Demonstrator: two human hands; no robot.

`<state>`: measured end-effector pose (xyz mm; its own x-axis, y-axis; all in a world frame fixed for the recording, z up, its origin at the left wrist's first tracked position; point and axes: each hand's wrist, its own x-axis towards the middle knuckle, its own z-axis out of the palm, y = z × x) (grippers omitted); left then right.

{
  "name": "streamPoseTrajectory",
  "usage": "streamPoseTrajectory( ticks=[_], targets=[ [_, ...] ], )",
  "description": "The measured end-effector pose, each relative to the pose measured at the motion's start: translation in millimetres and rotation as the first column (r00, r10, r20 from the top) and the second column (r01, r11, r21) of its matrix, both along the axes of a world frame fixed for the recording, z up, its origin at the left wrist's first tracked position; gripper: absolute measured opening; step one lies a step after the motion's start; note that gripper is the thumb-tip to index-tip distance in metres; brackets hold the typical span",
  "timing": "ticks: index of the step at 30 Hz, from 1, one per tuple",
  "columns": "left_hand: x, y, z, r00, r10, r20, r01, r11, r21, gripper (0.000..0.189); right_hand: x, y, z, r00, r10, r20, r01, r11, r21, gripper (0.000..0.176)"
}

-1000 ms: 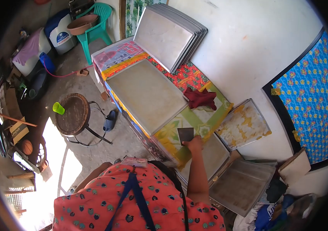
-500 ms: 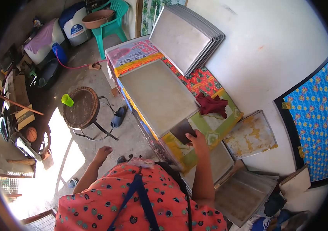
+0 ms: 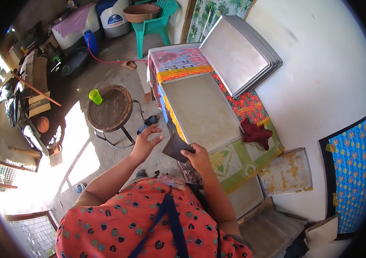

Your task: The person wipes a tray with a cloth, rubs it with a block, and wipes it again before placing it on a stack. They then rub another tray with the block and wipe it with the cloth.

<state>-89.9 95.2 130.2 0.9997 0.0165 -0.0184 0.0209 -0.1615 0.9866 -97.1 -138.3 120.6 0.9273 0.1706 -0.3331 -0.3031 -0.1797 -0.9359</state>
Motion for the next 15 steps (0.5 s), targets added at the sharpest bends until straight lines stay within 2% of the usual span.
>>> streamPoseTrajectory(
  ticks=[4,7,13,15],
  targets=[
    [9,-4,-3,0.998,-0.008,-0.062,-0.001,0.990,-0.141,0.030,-1,11,-7,0.973,0.157,0.169,-0.125,0.975,-0.184,0.018],
    [7,-6,1,0.992,0.004,-0.125,-0.033,0.972,-0.231,0.027,0,18,-16,0.942,0.171,0.290,-0.118,0.974,-0.194,0.018],
    [9,-4,-36,0.986,-0.025,-0.164,-0.034,0.936,-0.349,0.020,-5,30,-3,0.929,0.171,0.328,-0.097,0.968,-0.231,0.023],
    [8,-4,-40,0.984,-0.031,-0.173,-0.038,0.923,-0.383,0.019,-6,32,-4,0.943,0.143,0.300,-0.098,0.982,-0.161,0.023]
  ],
)
